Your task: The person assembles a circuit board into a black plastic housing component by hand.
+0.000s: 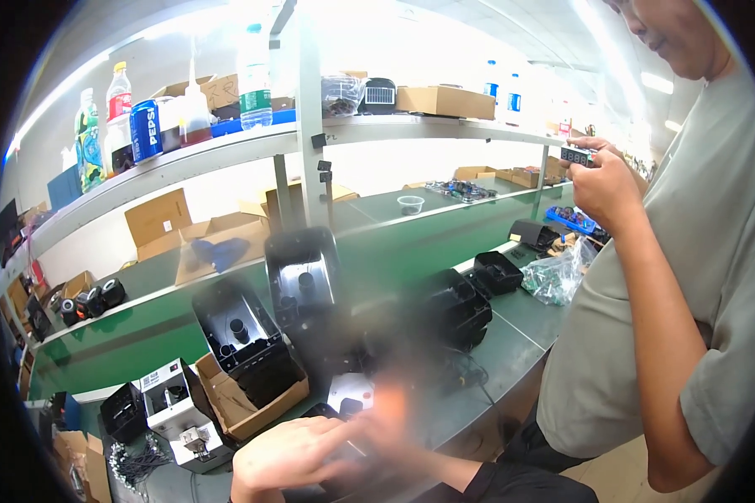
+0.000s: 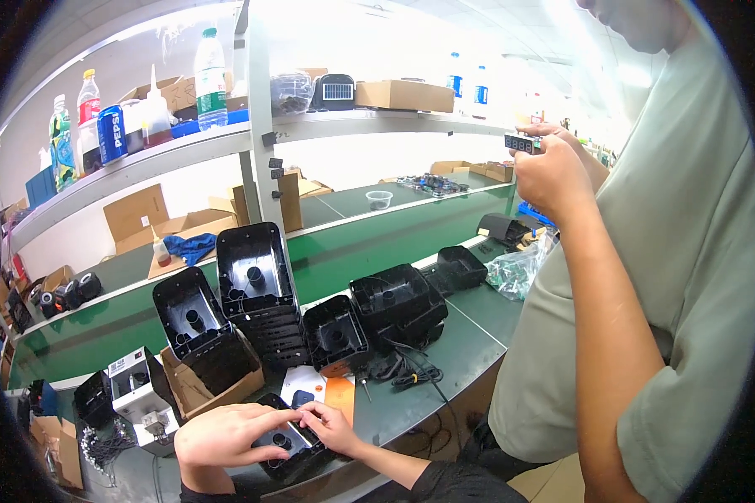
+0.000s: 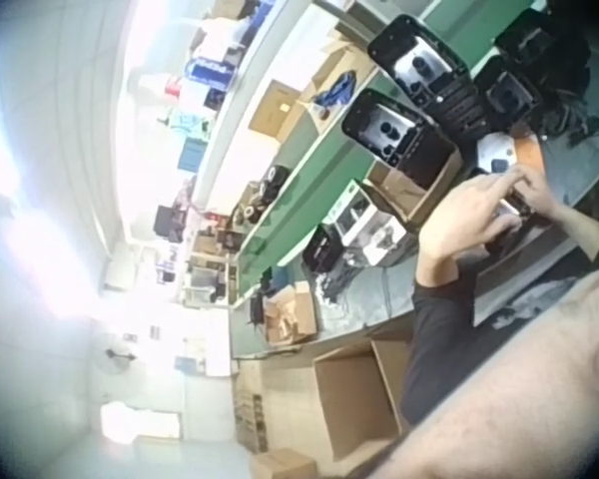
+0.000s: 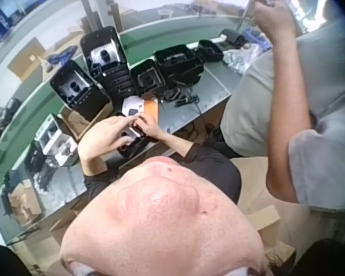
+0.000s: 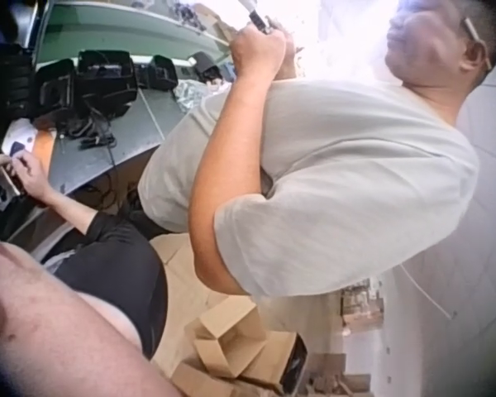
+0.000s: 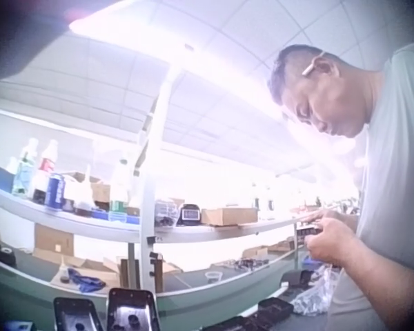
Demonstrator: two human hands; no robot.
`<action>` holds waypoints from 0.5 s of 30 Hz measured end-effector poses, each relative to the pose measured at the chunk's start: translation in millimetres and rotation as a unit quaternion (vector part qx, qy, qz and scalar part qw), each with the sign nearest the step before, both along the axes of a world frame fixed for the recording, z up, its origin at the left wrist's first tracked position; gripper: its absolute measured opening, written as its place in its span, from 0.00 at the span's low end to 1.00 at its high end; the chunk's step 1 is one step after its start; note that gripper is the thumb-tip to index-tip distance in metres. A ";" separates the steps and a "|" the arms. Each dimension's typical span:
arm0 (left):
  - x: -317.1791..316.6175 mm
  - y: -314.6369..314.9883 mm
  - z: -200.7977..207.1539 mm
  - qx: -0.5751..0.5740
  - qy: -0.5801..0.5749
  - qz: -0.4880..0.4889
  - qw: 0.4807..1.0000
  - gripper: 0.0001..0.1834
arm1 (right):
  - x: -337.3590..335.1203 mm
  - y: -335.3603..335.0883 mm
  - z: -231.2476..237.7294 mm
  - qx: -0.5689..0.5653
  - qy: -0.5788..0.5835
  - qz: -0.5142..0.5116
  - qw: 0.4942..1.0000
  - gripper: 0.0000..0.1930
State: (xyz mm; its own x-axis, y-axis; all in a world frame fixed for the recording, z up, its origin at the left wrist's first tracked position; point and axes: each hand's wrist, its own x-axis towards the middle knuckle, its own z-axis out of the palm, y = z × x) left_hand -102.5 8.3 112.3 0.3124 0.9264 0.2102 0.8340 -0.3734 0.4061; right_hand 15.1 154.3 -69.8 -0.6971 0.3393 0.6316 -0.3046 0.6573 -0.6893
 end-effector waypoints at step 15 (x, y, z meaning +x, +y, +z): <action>2.4 -1.4 2.3 0.017 -0.001 -0.010 1.000 0.29 | 4.2 -4.2 10.9 -0.126 -0.044 0.004 0.991 0.08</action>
State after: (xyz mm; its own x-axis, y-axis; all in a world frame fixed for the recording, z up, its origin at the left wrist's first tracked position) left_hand -100.2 6.9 114.6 0.3301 0.9125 0.2416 0.8253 -0.4033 0.3953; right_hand 19.3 150.1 -58.8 -0.7494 0.4727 0.4637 -0.2396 0.4592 -0.8554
